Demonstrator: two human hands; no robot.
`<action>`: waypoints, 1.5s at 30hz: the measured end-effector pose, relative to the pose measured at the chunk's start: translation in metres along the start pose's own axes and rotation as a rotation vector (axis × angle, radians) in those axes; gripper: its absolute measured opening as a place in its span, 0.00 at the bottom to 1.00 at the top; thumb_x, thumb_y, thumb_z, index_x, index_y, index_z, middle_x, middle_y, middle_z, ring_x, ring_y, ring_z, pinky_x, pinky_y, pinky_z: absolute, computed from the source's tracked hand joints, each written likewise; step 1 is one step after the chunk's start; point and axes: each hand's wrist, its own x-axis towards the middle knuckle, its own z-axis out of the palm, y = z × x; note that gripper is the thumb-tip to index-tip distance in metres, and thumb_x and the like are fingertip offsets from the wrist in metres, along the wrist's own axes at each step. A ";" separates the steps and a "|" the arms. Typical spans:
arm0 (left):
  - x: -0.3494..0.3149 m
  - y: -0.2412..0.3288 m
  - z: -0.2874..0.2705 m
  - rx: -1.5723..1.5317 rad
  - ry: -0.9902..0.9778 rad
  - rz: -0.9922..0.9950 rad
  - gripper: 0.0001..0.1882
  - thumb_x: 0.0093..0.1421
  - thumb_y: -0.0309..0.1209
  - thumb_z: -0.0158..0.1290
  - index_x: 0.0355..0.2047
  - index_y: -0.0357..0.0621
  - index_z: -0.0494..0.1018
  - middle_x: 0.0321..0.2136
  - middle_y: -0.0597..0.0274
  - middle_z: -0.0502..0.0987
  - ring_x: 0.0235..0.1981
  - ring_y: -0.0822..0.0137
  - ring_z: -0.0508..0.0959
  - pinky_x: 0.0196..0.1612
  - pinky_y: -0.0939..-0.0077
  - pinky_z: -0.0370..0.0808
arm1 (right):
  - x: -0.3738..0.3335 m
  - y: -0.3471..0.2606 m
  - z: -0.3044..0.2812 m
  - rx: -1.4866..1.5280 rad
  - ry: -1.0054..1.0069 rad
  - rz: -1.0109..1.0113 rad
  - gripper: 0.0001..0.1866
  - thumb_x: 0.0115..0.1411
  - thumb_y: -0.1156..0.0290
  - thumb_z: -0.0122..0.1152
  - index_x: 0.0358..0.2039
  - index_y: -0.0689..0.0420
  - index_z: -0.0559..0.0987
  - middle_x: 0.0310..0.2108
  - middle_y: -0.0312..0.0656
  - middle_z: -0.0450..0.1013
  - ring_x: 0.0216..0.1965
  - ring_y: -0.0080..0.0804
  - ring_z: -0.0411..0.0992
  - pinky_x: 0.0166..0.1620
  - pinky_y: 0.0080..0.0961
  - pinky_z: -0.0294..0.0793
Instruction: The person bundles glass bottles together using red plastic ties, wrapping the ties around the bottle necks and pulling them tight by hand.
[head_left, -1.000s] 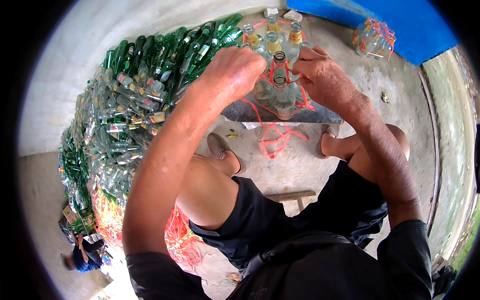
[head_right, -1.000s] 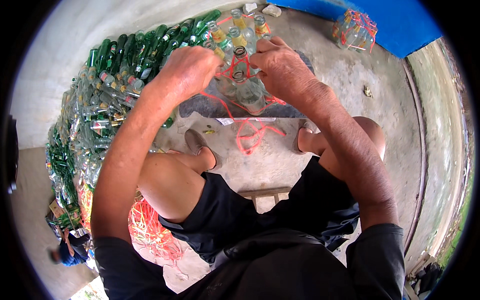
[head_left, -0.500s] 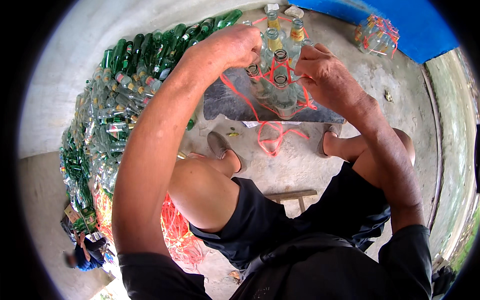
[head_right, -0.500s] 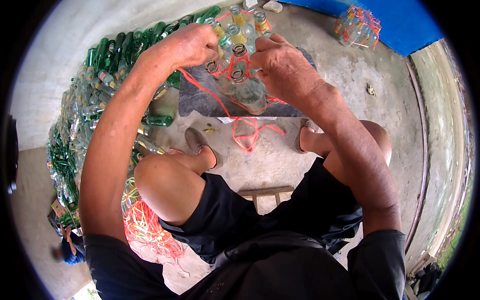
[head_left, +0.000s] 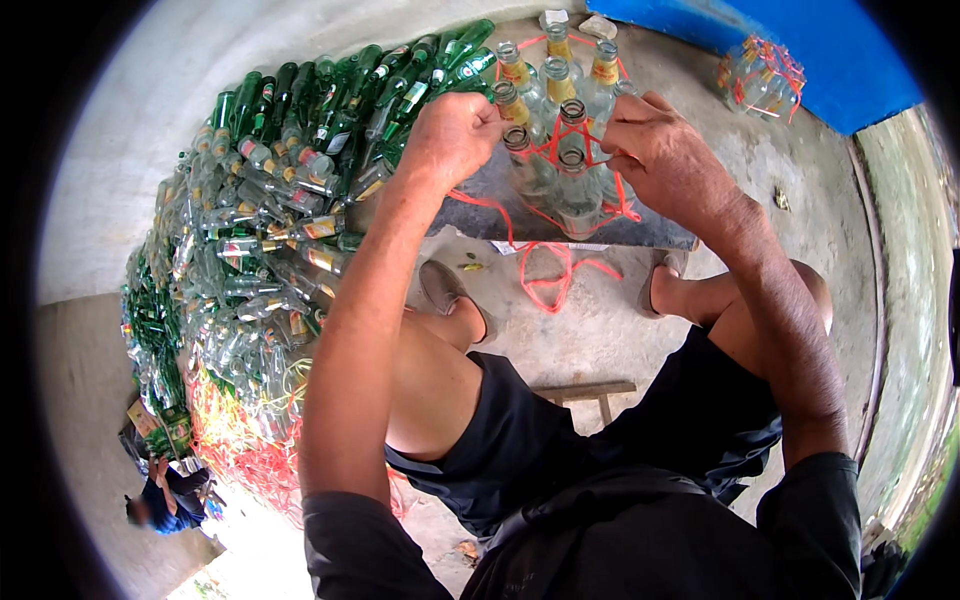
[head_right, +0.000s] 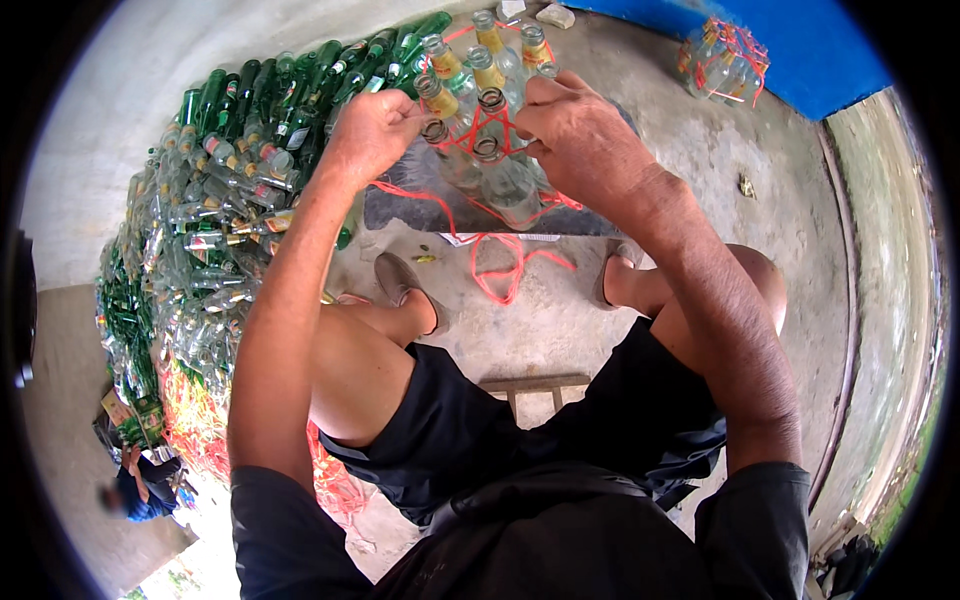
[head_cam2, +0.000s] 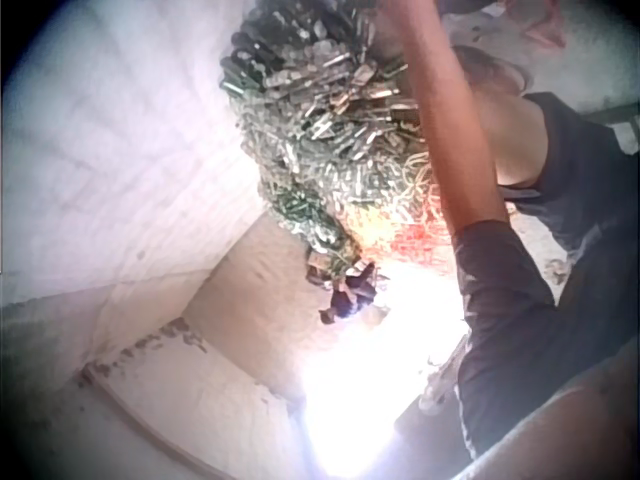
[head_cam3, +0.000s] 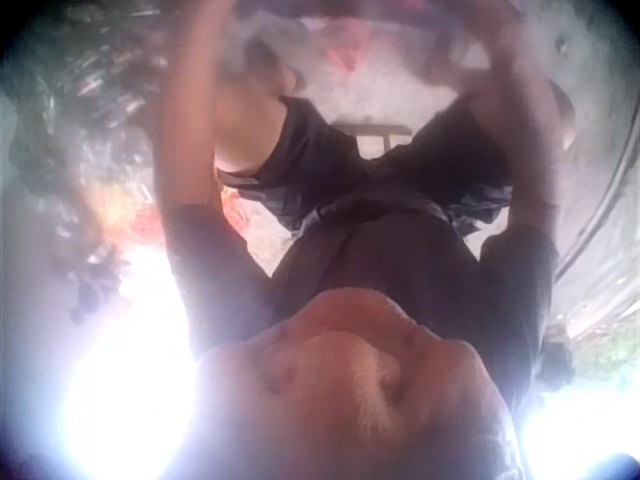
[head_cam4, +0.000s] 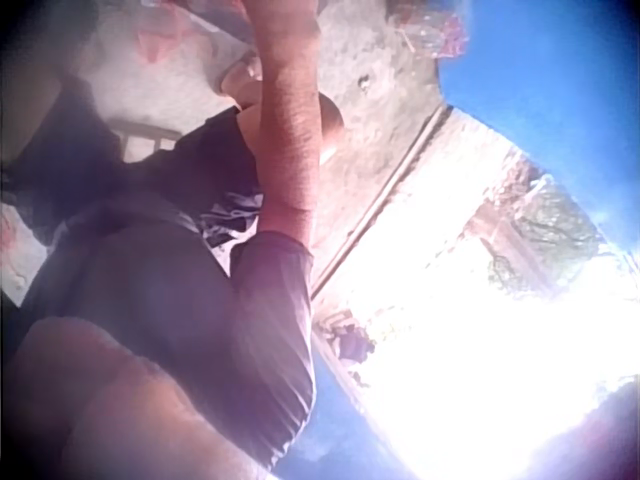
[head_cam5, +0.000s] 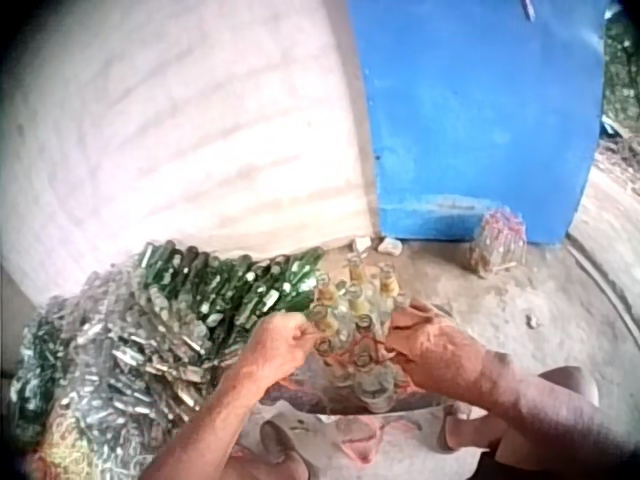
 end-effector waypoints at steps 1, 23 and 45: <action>-0.006 -0.001 0.002 -0.017 0.045 -0.030 0.12 0.59 0.36 0.65 0.32 0.39 0.83 0.27 0.48 0.83 0.28 0.52 0.84 0.35 0.63 0.79 | 0.000 -0.001 0.000 0.010 0.002 -0.001 0.07 0.52 0.82 0.68 0.33 0.62 0.81 0.35 0.42 0.73 0.42 0.45 0.71 0.46 0.38 0.76; -0.049 0.002 0.035 -0.858 0.129 -0.451 0.08 0.65 0.29 0.62 0.42 0.41 0.83 0.27 0.77 0.76 0.24 0.84 0.66 0.24 0.84 0.60 | -0.008 -0.004 -0.002 -0.044 0.106 0.100 0.17 0.50 0.79 0.69 0.43 0.58 0.82 0.44 0.45 0.73 0.49 0.47 0.73 0.50 0.40 0.77; -0.049 -0.027 0.046 -0.952 0.067 -0.534 0.16 0.60 0.40 0.69 0.39 0.40 0.85 0.22 0.75 0.69 0.17 0.82 0.58 0.19 0.80 0.49 | 0.102 -0.005 0.047 0.323 -0.431 0.139 0.11 0.64 0.75 0.58 0.44 0.58 0.84 0.35 0.42 0.82 0.38 0.33 0.79 0.43 0.33 0.76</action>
